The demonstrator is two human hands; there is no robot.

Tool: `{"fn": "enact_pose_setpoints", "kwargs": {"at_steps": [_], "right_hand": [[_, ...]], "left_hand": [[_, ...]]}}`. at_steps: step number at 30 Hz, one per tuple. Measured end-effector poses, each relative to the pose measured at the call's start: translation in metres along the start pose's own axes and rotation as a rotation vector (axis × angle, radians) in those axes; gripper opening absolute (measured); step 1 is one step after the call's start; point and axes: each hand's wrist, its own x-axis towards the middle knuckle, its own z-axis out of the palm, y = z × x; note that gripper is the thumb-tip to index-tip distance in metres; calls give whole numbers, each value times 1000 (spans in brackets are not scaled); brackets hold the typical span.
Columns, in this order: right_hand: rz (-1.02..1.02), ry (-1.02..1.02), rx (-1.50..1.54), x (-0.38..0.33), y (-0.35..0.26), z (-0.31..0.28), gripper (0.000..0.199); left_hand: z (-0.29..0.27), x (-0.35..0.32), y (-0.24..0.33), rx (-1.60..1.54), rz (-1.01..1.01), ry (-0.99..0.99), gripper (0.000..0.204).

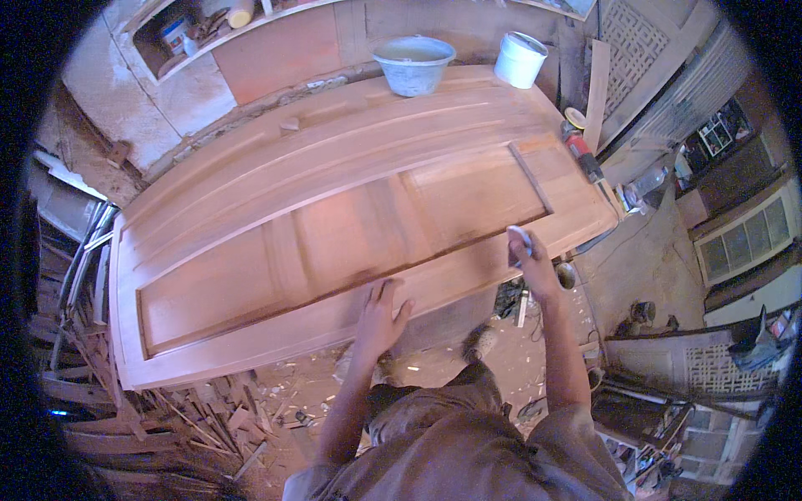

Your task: The person sands the surface and grooves of a large wooden door using a hand-held sanding block and a rotary power sander, occasionally applying a wood filler or putty.

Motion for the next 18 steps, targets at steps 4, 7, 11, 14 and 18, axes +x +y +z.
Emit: {"fn": "enact_pose_setpoints", "kwargs": {"at_steps": [4, 7, 11, 14, 18], "right_hand": [[12, -64, -188, 103, -4, -57, 22], [-136, -81, -239, 195, 15, -79, 24], [-553, -59, -552, 330, 61, -113, 19], [-540, -155, -650, 390, 43, -101, 14], [-777, -252, -767, 461, 38, -74, 11]], "left_hand": [[68, 123, -13, 122, -91, 133, 56], [120, 191, -57, 403, -360, 488, 64], [146, 230, -60, 587, -699, 459, 72], [148, 237, -45, 684, -731, 384, 73], [145, 250, -44, 708, -774, 370, 73]]}}
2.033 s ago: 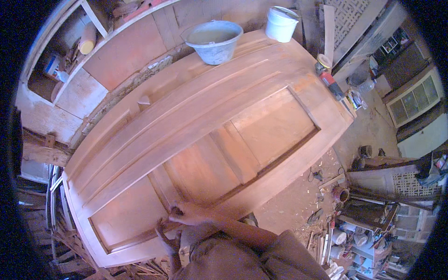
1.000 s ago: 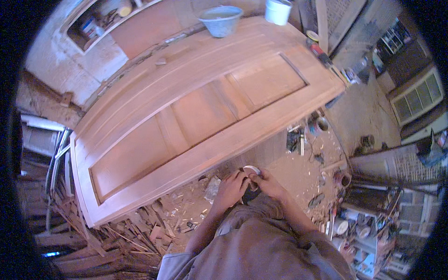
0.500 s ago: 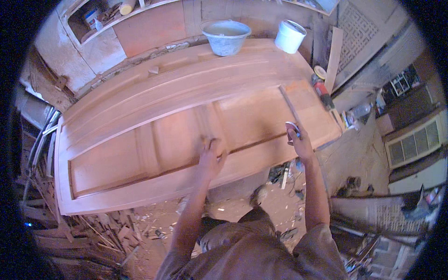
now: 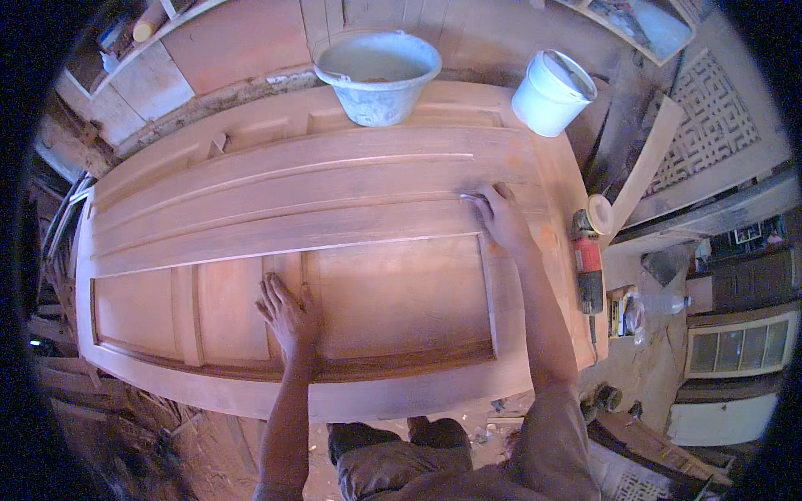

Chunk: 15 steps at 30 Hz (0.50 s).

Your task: The person sands the surface and grooves of a large wooden door using a hand-held sanding block and a rotary power sander, occasionally applying a wood filler or putty.

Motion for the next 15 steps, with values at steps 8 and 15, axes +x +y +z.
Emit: {"fn": "enact_pose_setpoints", "kwargs": {"at_steps": [8, 15], "right_hand": [[-194, -273, -270, 48, 19, 12, 18], [-363, -326, -236, 58, 44, 19, 22]], "left_hand": [[1, 2, 10, 46, -16, -45, 73], [6, 5, 0, 27, -18, -36, 74]]}}
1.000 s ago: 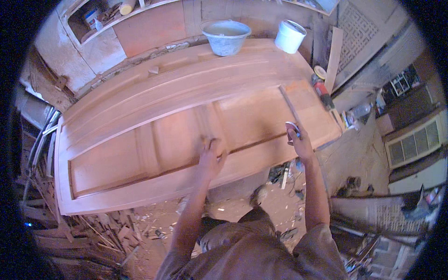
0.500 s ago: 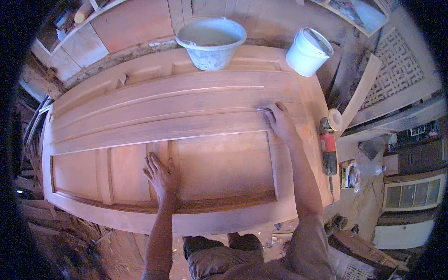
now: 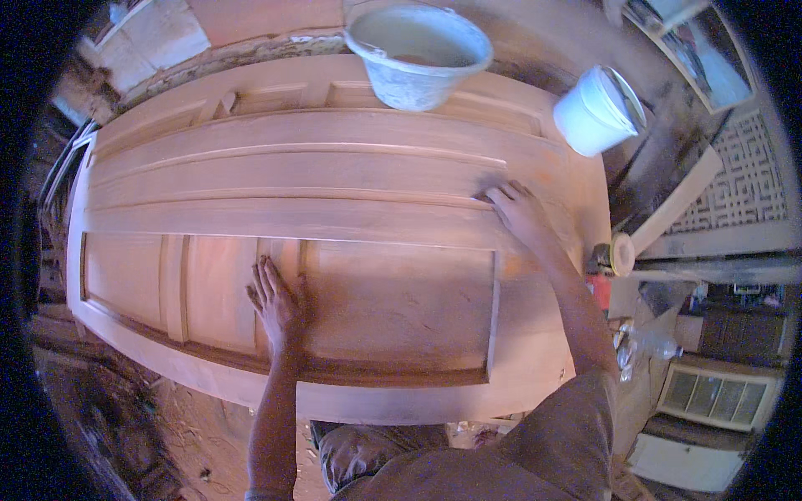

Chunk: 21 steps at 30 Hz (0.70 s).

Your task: The person sands the surface and grooves of a large wooden door using a hand-held sanding block and a rotary power sander, occasionally applying a wood filler or putty.

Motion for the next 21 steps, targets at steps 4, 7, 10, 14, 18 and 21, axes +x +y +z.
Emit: {"fn": "enact_pose_setpoints", "kwargs": {"at_steps": [4, 7, 10, 14, 18, 21], "right_hand": [[-18, 69, 98, 0, -6, 5, 22], [-15, 103, 151, 11, -21, 13, 22], [-39, 122, 182, 39, -47, 20, 23], [-13, 115, 158, 17, -25, 21, 23], [-1, 63, 118, 11, -23, 5, 23], [-22, 110, 115, 9, -29, 6, 23]], "left_hand": [[-5, 1, 4, -3, -20, -15, 73], [-8, 0, 2, -32, -16, -16, 73], [-13, 4, 4, -43, -9, -1, 73], [-9, 0, 2, -37, -25, -1, 73], [-9, 2, 1, -43, -27, -14, 74], [-6, -4, 2, -36, -18, -31, 74]]}}
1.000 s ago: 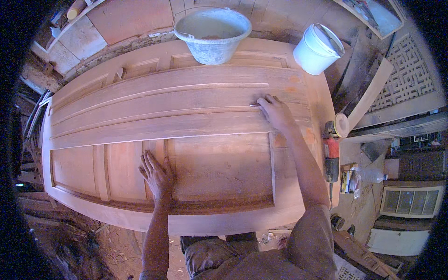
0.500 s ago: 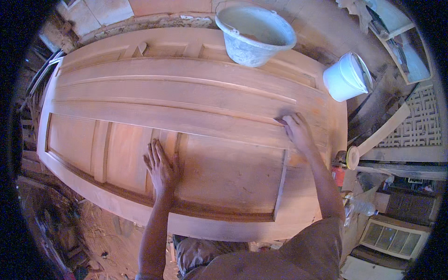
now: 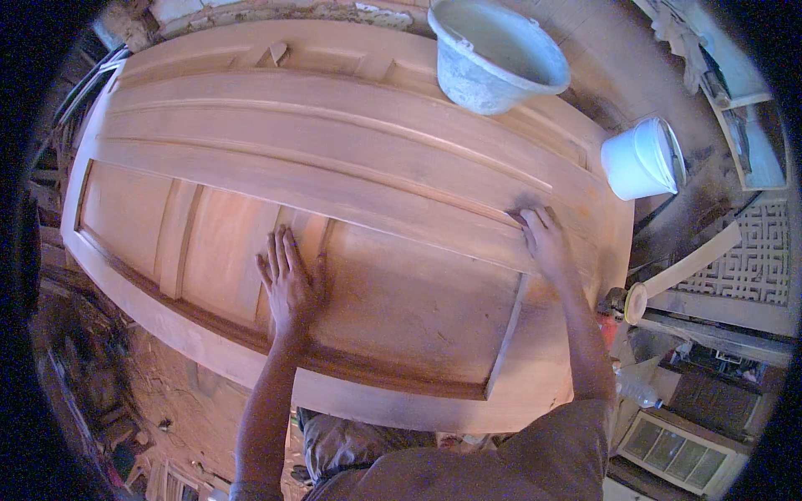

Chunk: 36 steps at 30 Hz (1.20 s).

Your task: The person sands the surface and grooves of a large wooden door using a hand-held sanding block and a rotary power sander, occasionally applying a wood filler or putty.

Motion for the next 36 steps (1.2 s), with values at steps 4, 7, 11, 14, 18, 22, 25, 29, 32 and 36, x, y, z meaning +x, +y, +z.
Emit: {"fn": "enact_pose_setpoints", "kwargs": {"at_steps": [4, 7, 11, 14, 18, 22, 25, 29, 32, 36], "right_hand": [[-96, 34, 72, 49, -39, 32, 24], [-90, -26, 37, 65, -55, 42, 25], [-35, -70, -5, 40, -31, 24, 24], [32, -82, -43, 11, -1, 7, 22], [-12, -28, 29, 11, -3, 14, 25], [-130, 5, 148, 79, -68, 51, 23], [-181, 16, 103, 116, -106, 67, 20], [-217, -40, -41, 113, -96, 64, 19], [-139, -77, -42, 76, -59, 41, 21], [-7, -143, -106, 10, 7, 3, 21]], "left_hand": [[-4, 7, 2, 6, 9, 6, 75], [1, 6, 0, 18, 12, 4, 74], [3, 4, -6, 26, 9, 17, 73], [2, 5, -6, 35, 17, 7, 73], [5, 3, -4, 32, 19, 21, 72], [3, 2, -2, 15, 19, 41, 73], [2, 5, 1, 27, 21, 30, 73], [5, 6, -1, 9, 5, 49, 73], [9, 6, -8, 40, 8, 60, 74], [8, 6, -4, 44, 17, 36, 75]]}}
